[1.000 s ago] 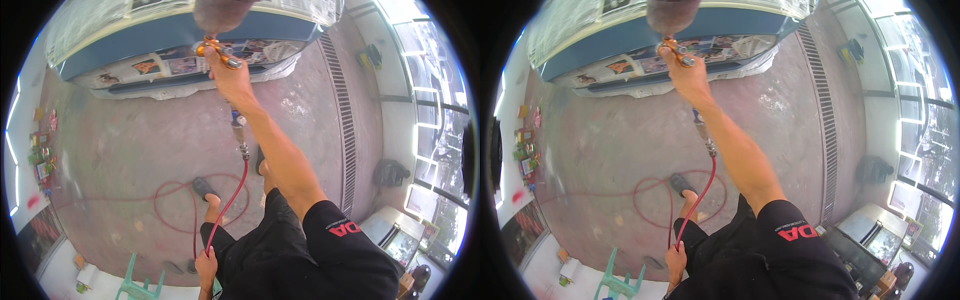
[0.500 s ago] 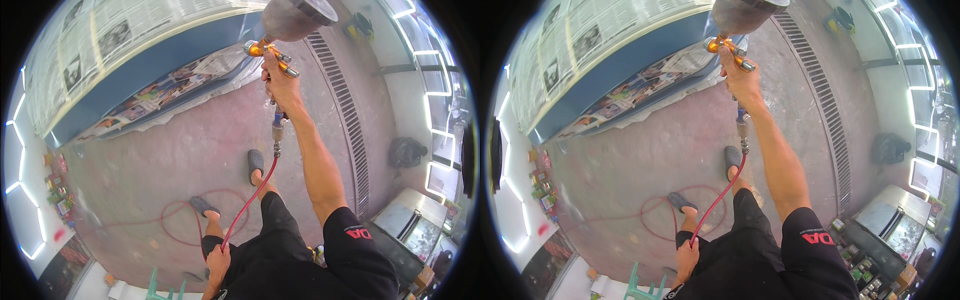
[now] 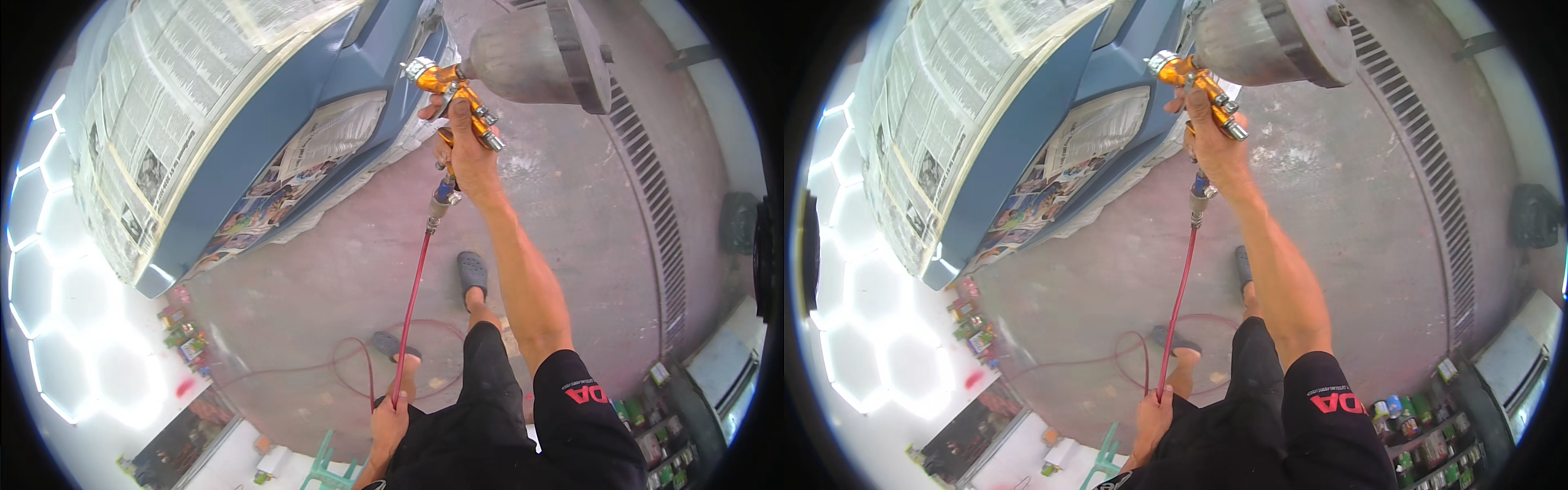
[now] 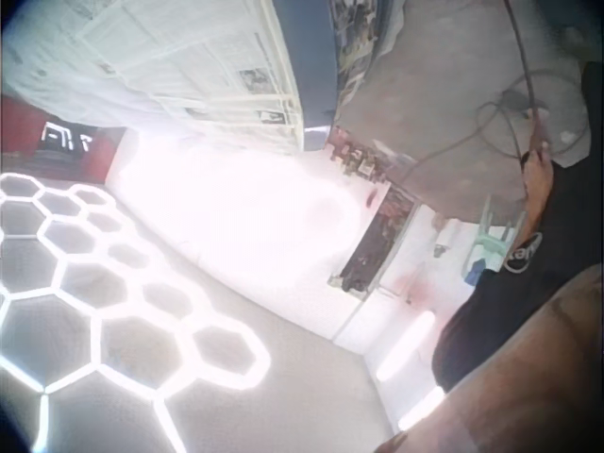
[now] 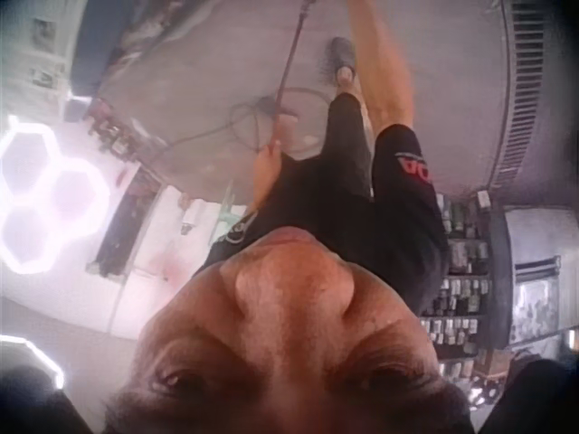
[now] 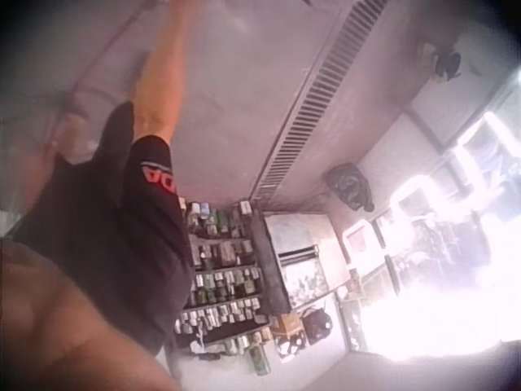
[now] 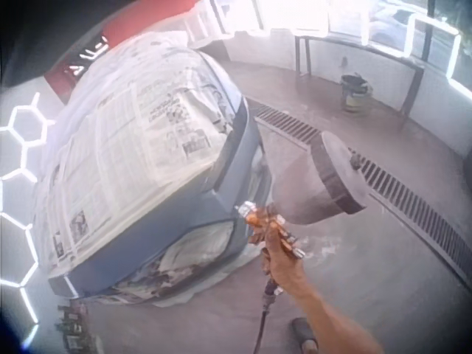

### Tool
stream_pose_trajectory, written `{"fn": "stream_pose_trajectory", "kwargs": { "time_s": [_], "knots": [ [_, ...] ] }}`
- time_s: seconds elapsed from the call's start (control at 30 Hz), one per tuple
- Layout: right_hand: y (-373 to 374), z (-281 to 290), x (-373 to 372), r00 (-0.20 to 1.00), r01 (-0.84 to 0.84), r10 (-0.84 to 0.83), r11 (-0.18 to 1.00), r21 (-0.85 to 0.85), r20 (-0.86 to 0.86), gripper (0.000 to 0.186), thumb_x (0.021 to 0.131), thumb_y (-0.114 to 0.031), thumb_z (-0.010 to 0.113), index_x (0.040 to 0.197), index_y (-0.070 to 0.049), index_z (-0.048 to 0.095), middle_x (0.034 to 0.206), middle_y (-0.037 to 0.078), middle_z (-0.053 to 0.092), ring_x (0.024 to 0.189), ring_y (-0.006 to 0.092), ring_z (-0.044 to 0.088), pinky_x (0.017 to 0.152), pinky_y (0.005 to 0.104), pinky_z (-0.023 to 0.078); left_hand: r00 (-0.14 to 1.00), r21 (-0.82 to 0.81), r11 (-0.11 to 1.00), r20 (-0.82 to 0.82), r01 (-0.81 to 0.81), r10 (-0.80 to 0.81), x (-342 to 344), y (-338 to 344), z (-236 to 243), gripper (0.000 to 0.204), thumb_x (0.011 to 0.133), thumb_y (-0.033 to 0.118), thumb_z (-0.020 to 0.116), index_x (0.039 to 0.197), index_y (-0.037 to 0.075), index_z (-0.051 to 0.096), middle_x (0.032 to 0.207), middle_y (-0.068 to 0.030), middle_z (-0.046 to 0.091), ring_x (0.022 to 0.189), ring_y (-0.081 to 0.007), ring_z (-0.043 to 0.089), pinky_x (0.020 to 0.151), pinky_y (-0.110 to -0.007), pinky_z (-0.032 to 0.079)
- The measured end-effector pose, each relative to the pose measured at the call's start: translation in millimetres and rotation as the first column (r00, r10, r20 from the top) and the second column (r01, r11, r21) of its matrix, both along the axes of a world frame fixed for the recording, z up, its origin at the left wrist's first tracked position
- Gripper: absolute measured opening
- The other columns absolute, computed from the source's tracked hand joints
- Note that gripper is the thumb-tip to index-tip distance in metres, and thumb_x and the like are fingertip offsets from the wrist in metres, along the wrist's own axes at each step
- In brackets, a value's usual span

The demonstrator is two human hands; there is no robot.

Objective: The person uses a spray gun to apply blue paint to a car bumper that is masked with newspaper. The person moves the spray gun in steady horizontal passes across the bumper surface, maintaining consistent distance and coverage.

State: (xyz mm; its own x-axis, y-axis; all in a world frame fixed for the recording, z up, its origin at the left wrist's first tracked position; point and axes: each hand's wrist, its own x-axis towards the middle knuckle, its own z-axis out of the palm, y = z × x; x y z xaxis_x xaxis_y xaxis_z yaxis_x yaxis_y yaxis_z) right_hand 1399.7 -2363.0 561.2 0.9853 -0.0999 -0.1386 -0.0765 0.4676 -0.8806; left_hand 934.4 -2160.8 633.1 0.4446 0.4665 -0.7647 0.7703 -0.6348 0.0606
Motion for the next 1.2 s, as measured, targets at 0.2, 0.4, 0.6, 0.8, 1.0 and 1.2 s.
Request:
{"fn": "stream_pose_trajectory", "kwargs": {
  "time_s": [0.2, 0.4, 0.6, 0.8, 1.0, 1.2],
  "knots": [
    [13, -43, -5, 0.989, -0.144, 0.147, 0.972, 0.183, -0.001, 0.038, 0.113, -0.038, 0.067, 0.092, -0.006, 0.069, 0.081, -0.001, 0.067, 0.059, 0.0035, 0.047, 0.051, 0.0254, 0.037, 0.997, 0.077, 0.995, -0.021, 0.07, -0.069, 18, -11, -2, 0.052, 0.109, 0.049, 0.061, 0.096, 0.001, 0.074, 0.084, -0.0295, 0.074, 0.086, -0.0554, 0.072, 0.076, -0.06, 0.055],
    [17, -72, -17, 0.901, -0.433, 0.427, 0.883, 0.18, 0.071, 0.053, 0.104, -0.058, 0.073, 0.098, -0.006, 0.076, 0.077, -0.002, 0.065, 0.065, 0.0069, 0.052, 0.058, 0.0287, 0.043, 0.982, 0.133, 0.976, -0.098, 0.173, -0.161, 23, -32, -7, 0.051, 0.11, 0.05, 0.061, 0.095, 0.002, 0.074, 0.081, -0.03, 0.073, 0.084, -0.056, 0.071, 0.076, -0.063, 0.055],
    [8, -79, 22, 0.912, -0.41, 0.403, 0.875, 0.259, 0.08, 0.056, 0.102, -0.062, 0.074, 0.097, -0.007, 0.076, 0.072, -0.003, 0.063, 0.061, 0.0054, 0.05, 0.053, 0.0275, 0.039, 0.982, 0.151, 0.978, -0.145, 0.142, -0.12, 46, -46, -8, 0.057, 0.109, 0.054, 0.061, 0.089, 0.0, 0.069, 0.081, -0.0302, 0.07, 0.085, -0.0552, 0.07, 0.074, -0.059, 0.053],
    [-3, -78, 78, 0.969, -0.248, 0.233, 0.905, 0.347, 0.085, 0.057, 0.103, -0.061, 0.073, 0.098, -0.005, 0.077, 0.072, 0.0, 0.065, 0.055, 0.0047, 0.049, 0.047, 0.0259, 0.036, 0.993, 0.149, 0.983, -0.067, 0.106, -0.097, 66, -43, -13, 0.053, 0.11, 0.051, 0.06, 0.095, 0.002, 0.071, 0.081, -0.0308, 0.072, 0.085, -0.0561, 0.071, 0.074, -0.061, 0.054],
    [-10, -65, 96, 0.999, -0.034, 0.024, 0.924, 0.382, 0.033, 0.059, 0.102, -0.061, 0.074, 0.099, -0.003, 0.075, 0.076, 0.002, 0.067, 0.052, 0.0045, 0.048, 0.045, 0.0258, 0.036, 0.999, 0.164, 0.986, -0.05, 0.019, -0.011, 81, -44, -10, 0.054, 0.111, 0.051, 0.06, 0.106, -0.001, 0.072, 0.082, -0.0276, 0.07, 0.082, -0.0491, 0.071, 0.079, -0.052, 0.054],
    [-9, -74, 77, 0.969, -0.245, 0.236, 0.927, 0.285, 0.066, 0.062, 0.103, -0.067, 0.068, 0.105, -0.005, 0.071, 0.081, 0.003, 0.065, 0.052, 0.0046, 0.046, 0.047, 0.0249, 0.037, 0.992, 0.175, 0.981, -0.108, 0.082, -0.064, 55, -27, -12, 0.053, 0.111, 0.05, 0.061, 0.101, -0.001, 0.071, 0.077, -0.0257, 0.067, 0.075, -0.0471, 0.068, 0.074, -0.052, 0.053]
  ]
}}
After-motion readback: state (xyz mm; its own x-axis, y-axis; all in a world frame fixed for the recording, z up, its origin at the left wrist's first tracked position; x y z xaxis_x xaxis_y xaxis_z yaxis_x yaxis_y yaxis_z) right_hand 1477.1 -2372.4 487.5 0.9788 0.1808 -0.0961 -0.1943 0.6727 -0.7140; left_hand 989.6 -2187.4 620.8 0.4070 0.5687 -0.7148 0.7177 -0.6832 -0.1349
